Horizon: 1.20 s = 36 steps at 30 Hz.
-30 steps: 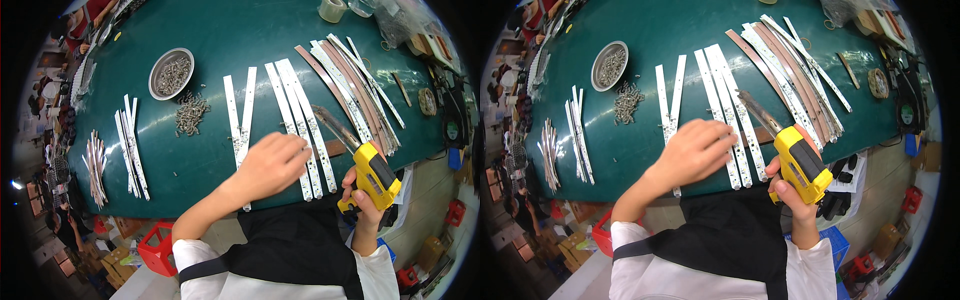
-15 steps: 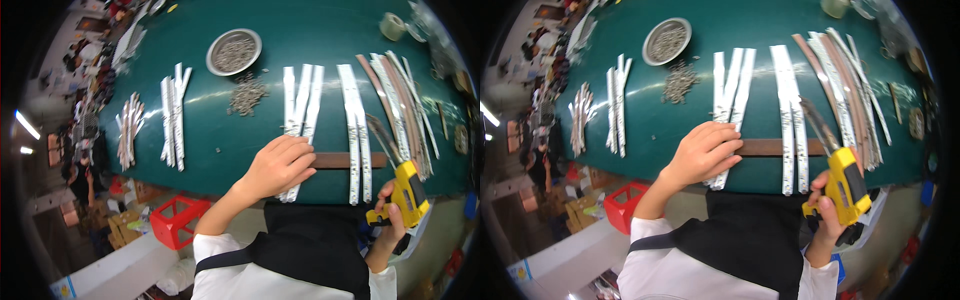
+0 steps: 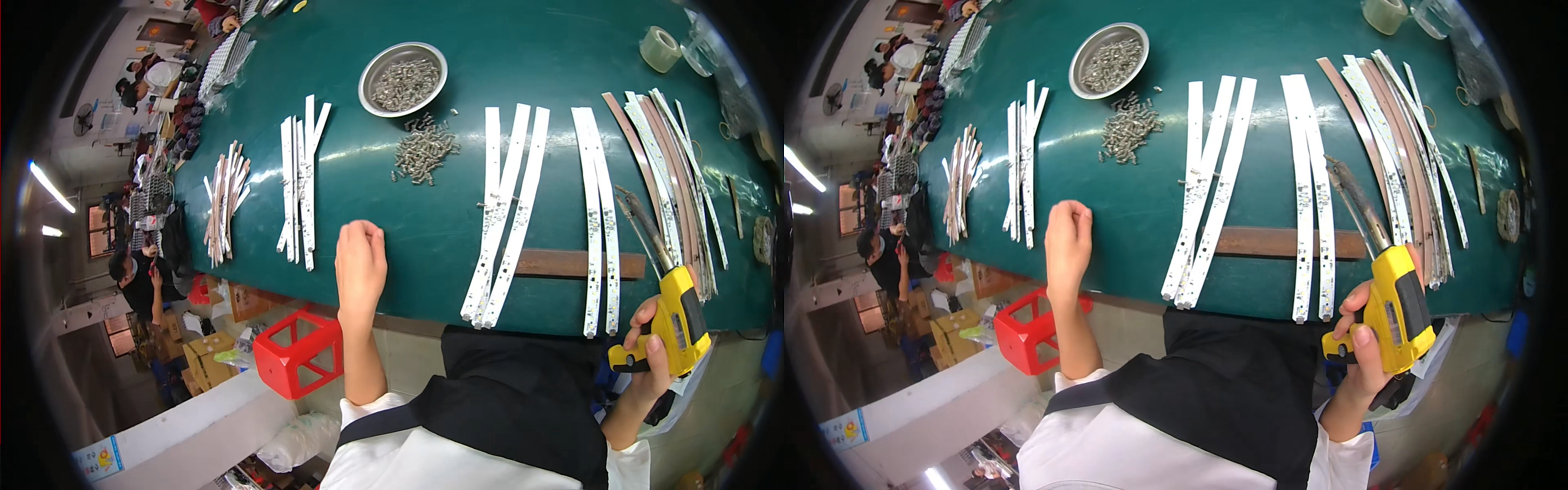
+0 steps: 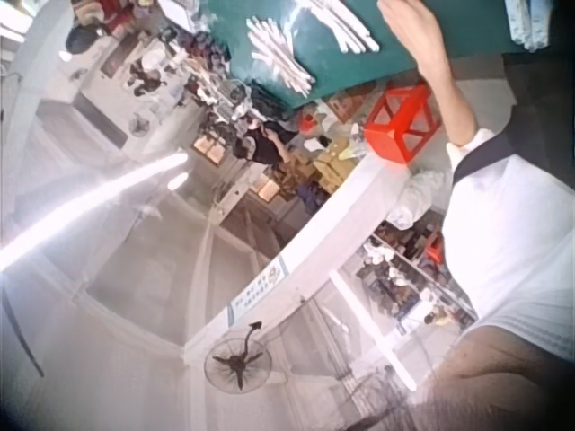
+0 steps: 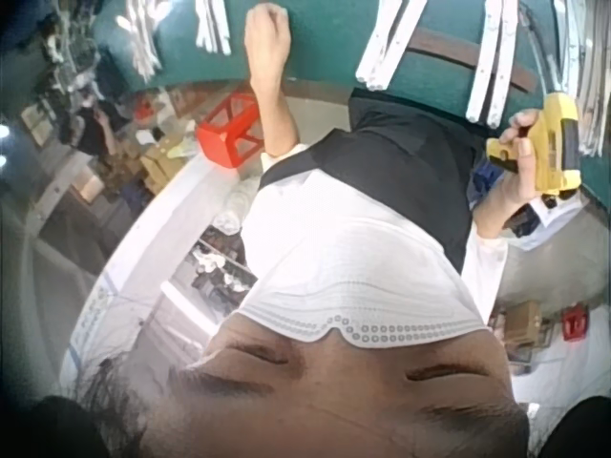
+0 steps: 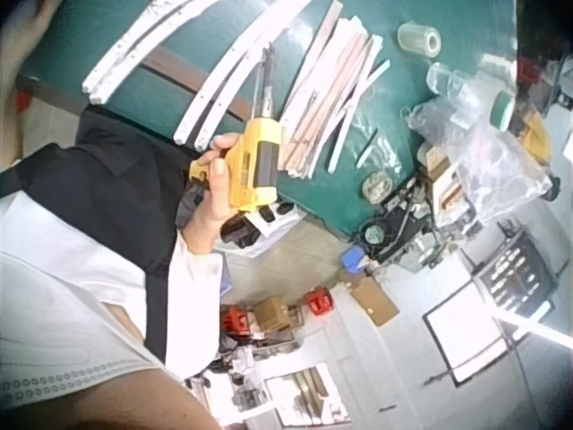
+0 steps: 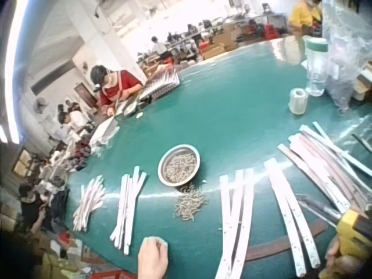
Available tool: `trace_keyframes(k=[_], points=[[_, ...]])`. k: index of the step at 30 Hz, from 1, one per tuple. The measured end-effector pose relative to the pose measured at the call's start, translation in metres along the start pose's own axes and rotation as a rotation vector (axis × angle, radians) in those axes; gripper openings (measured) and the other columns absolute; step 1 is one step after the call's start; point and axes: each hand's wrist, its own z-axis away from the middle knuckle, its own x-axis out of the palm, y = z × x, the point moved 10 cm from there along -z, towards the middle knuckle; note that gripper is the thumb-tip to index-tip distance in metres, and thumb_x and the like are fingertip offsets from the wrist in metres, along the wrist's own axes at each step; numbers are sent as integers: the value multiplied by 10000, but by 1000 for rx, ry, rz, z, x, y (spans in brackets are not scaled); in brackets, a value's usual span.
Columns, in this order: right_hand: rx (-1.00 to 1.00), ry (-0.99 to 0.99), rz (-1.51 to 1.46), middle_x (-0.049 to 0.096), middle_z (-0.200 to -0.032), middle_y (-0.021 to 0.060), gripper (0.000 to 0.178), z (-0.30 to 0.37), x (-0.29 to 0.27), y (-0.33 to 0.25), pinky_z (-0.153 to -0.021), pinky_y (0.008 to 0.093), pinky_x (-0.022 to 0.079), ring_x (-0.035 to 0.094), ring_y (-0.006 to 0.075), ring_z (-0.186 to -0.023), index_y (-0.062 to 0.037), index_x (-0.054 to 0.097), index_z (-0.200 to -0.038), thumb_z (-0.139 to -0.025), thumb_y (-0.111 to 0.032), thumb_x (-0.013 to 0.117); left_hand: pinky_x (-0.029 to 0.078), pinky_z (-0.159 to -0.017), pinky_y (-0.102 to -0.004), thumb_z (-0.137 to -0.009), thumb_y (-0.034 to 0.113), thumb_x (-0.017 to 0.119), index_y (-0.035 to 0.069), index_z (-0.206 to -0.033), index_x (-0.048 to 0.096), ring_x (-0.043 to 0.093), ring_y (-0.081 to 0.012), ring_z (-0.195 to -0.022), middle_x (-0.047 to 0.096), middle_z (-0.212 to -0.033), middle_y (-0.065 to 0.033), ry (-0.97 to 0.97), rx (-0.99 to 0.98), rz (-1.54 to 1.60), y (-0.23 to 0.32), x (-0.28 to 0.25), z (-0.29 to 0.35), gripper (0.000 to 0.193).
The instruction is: The person lays out LED light strips on the table, positions metal components onto each strip by hand, and solders them in place using a soldering iron.
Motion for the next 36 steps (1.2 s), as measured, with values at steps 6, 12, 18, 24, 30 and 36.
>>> trace_keyframes(k=[6, 12, 18, 24, 30, 36], points=[[23, 173, 64, 612, -804, 101, 865, 0, -12, 0, -498, 208, 498, 570, 101, -532, 17, 315, -1442, -722, -269, 702, 466, -618, -331, -940, 140, 585, -11, -907, 558, 554, -237, -620, 586, -753, -111, 136, 38, 456, 31, -5, -46, 157], [40, 218, 52, 618, -798, 96, 864, 5, -18, 1, -505, 201, 504, 580, 96, -546, 1, 334, -1437, -703, -273, 699, 474, -714, -374, -833, 102, 675, 81, -909, 655, 554, -271, -875, 530, -912, -87, 233, 359, 173, 83, -15, -67, 82], [59, 206, 68, 616, -794, 95, 875, 2, -17, 1, -512, 209, 499, 581, 98, -553, -8, 332, -1438, -688, -274, 697, 482, -712, -380, -780, 77, 703, 74, -868, 644, 559, -271, -863, 531, -918, -79, 113, 505, 105, 107, 16, -62, 106], [66, 164, 10, 584, -807, 109, 880, 2, -9, 1, -510, 201, 475, 556, 111, -577, 40, 261, -1456, -723, -227, 668, 480, -743, -367, -788, 46, 675, 39, -885, 605, 573, -282, -861, 561, -931, -99, 181, 574, 147, 122, 2, -59, 121], [114, 125, -63, 606, -867, 131, 852, 5, -11, 4, -568, 217, 493, 572, 120, -627, -7, 263, -1461, -730, -148, 678, 510, -702, -261, -895, 22, 597, -5, -1080, 625, 627, -119, -789, 661, -898, -63, -289, 308, 1036, 155, 41, -47, 189], [126, 118, -92, 603, -873, 136, 853, 7, -13, 4, -567, 220, 496, 571, 129, -641, -12, 253, -1467, -740, -133, 682, 536, -771, -251, -931, 28, 563, -31, -1062, 611, 680, -144, -872, 693, -970, -104, -699, 281, 1075, 221, 88, -15, 152]])
